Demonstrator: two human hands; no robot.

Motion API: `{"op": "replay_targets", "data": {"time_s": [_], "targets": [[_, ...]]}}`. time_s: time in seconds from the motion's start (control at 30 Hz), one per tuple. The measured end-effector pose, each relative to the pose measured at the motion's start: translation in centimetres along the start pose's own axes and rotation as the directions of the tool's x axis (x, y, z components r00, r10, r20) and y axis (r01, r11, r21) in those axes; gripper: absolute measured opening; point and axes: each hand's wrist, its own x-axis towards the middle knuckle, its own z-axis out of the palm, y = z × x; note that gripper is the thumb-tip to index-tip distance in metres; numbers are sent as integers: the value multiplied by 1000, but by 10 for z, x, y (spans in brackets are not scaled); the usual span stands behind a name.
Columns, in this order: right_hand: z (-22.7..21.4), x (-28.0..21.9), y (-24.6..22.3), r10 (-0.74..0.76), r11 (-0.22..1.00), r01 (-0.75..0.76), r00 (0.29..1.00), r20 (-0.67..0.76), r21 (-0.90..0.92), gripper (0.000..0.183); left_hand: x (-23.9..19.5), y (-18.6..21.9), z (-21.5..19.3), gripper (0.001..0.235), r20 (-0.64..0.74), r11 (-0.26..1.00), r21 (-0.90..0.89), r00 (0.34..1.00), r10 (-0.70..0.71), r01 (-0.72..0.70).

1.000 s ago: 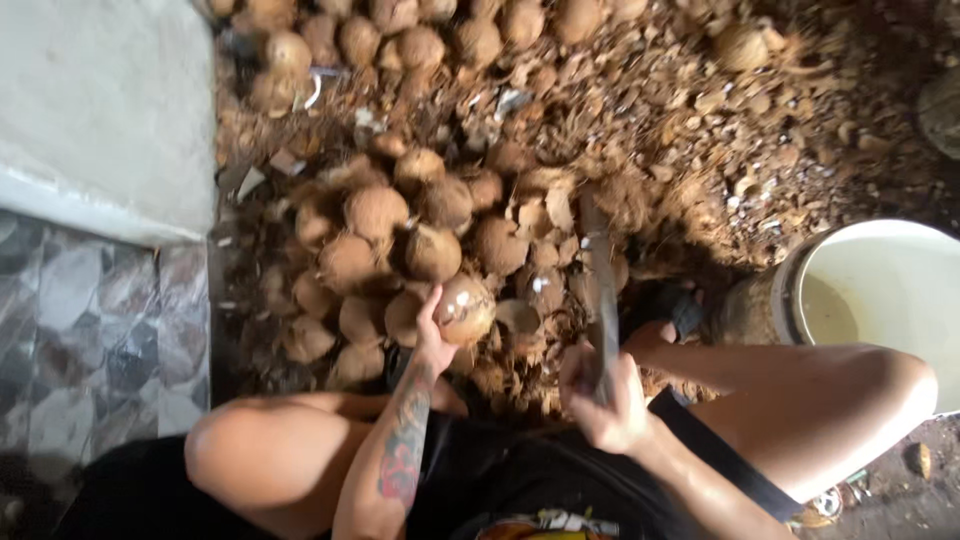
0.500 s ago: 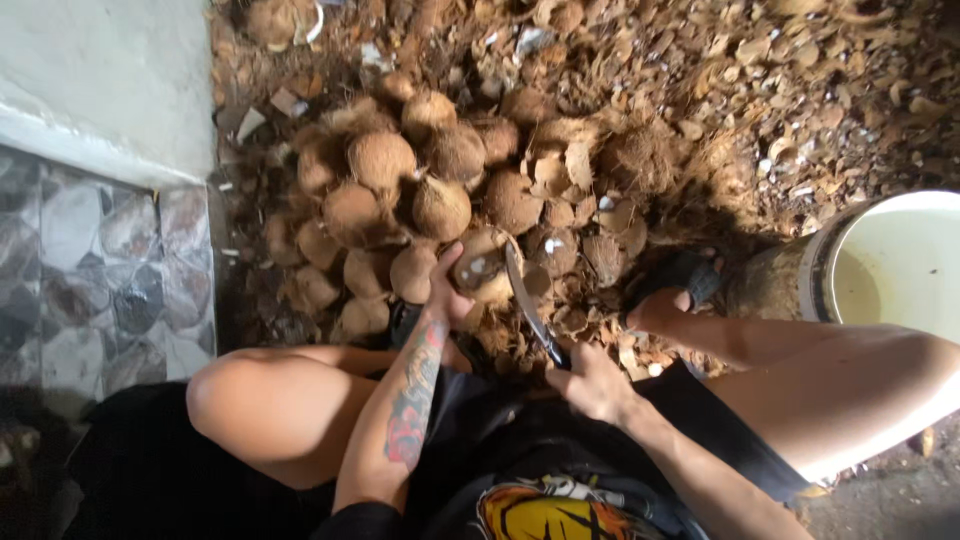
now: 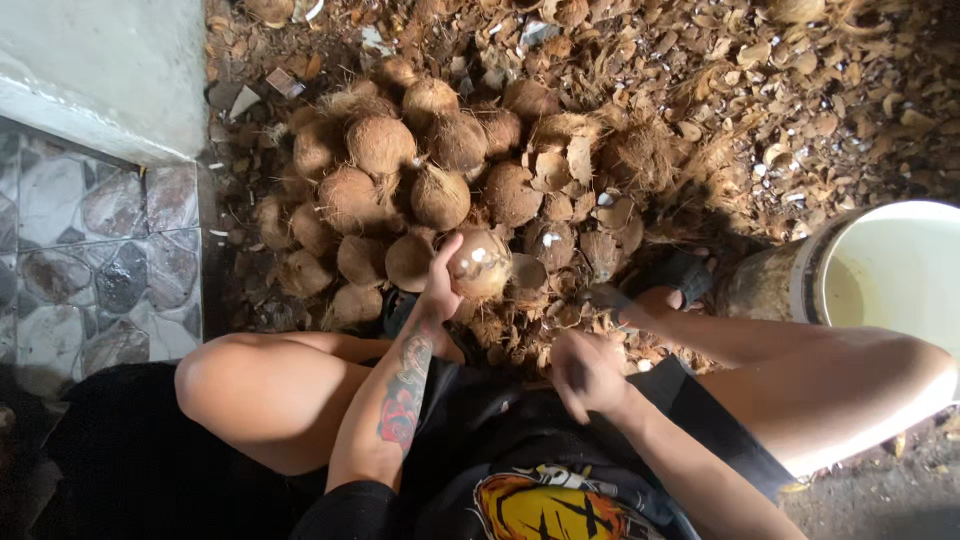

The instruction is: The person sits on the floor surrounded by coconuts and uses a large knife to peel the husks off several coconuts. After peeling, the person pours the coconut water into a white bucket and places the peeled coconut into a black container.

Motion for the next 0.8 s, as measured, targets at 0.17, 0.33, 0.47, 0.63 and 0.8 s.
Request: {"op": "replay_targets", "data": {"time_s": [0.17,0.33,0.47,0.63,0.8], "targets": [[50,137,4,-440,186,711,678,-589,678,38,-17,18,17,90,-208,945,-308,977,48,-112],[34,26,61,-404,-109,986,74,-912,128,26,-27,15,5,88,-195,955,-294,980,-27,-32],[34,-24,71,-128,-430,752,-599,-790,-500,10,-15,1,3,88,-115,991,-136,993,-20,4],[40,119,16,-533,15,991,122,-837,135,26,-14,7,4,82,-132,977,-212,991,-5,-23],[41,107,0,-381,-15,680,674,-633,733,27,-63,59,44,73,-207,963,-256,978,34,-88]]}}
